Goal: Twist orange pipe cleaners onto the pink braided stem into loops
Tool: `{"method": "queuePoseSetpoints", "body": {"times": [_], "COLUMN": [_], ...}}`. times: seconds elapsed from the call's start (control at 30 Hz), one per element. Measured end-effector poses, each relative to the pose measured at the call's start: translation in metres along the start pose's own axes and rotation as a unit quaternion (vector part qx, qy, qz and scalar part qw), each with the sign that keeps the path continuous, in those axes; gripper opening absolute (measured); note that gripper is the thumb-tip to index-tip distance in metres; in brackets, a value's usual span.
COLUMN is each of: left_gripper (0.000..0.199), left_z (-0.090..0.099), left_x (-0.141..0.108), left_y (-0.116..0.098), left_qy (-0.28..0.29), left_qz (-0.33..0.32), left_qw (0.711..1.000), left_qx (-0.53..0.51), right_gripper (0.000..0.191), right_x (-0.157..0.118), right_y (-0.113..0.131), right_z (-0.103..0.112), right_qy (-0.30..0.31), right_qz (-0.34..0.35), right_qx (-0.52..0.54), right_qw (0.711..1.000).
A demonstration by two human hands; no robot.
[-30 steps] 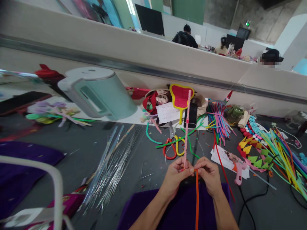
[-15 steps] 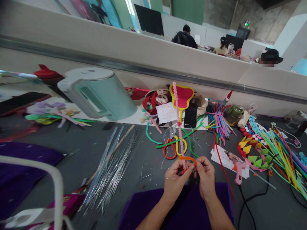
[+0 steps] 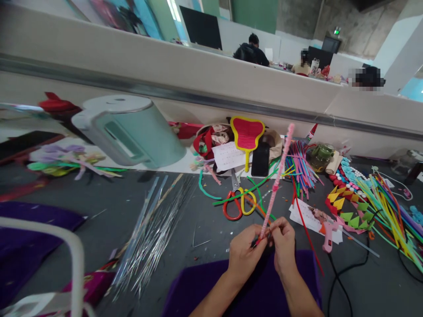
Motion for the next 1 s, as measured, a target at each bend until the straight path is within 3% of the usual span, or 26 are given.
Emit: {"method": "queuePoseSetpoints", "body": {"times": [0.13,0.23,0.37,0.53,0.67,0.83,1.0], "left_gripper": [0.014,0.014,0.015,0.017,0.017,0.024,0.029], "left_z": [-0.003,0.000,0.001,-0.004,-0.008,-0.019,-0.020], "left_x": [-0.001,0.002,0.004,0.006,0.006,0.003,0.003], "left_y": [-0.001,0.007,0.017,0.011,0.017,0.041,0.044], "left_qy": [0.014,0.000,-0.011,0.022,0.030,0.031,0.032], "left_qz": [-0.010,0.024,0.071,0.061,0.075,0.178,0.215], "left_qw": [1.000,1.000,0.994,0.996,0.994,0.947,0.910], "left_qx": [0.003,-0.012,-0.083,-0.057,-0.077,-0.265,-0.354], "right_gripper": [0.023,0.016,0.021,0.016,0.024,0.035,0.057], "right_x": [0.000,-0.001,-0.002,0.000,0.001,-0.002,-0.005], "right_y": [0.003,-0.001,-0.003,-0.003,-0.005,-0.004,-0.005], "right_z": [-0.002,-0.006,-0.009,0.002,0.006,-0.011,-0.026], "right_qy": [0.006,0.018,0.043,0.011,-0.002,0.066,0.138], "right_qz": [-0.008,-0.044,-0.059,-0.026,-0.046,-0.088,-0.122], "right_qx": [0.000,0.010,-0.005,-0.021,0.017,0.070,0.139], "right_qw": [1.000,0.999,0.997,0.999,0.999,0.991,0.973]}}
Point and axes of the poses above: each hand's wrist, its own x-axis towards the middle knuckle, its own z-axis out of the back of the hand, y = z × x, the point moved 10 cm from there along x, towards the middle knuckle, and after that the axes turned 5 degrees about y, right-handed, at the moved point
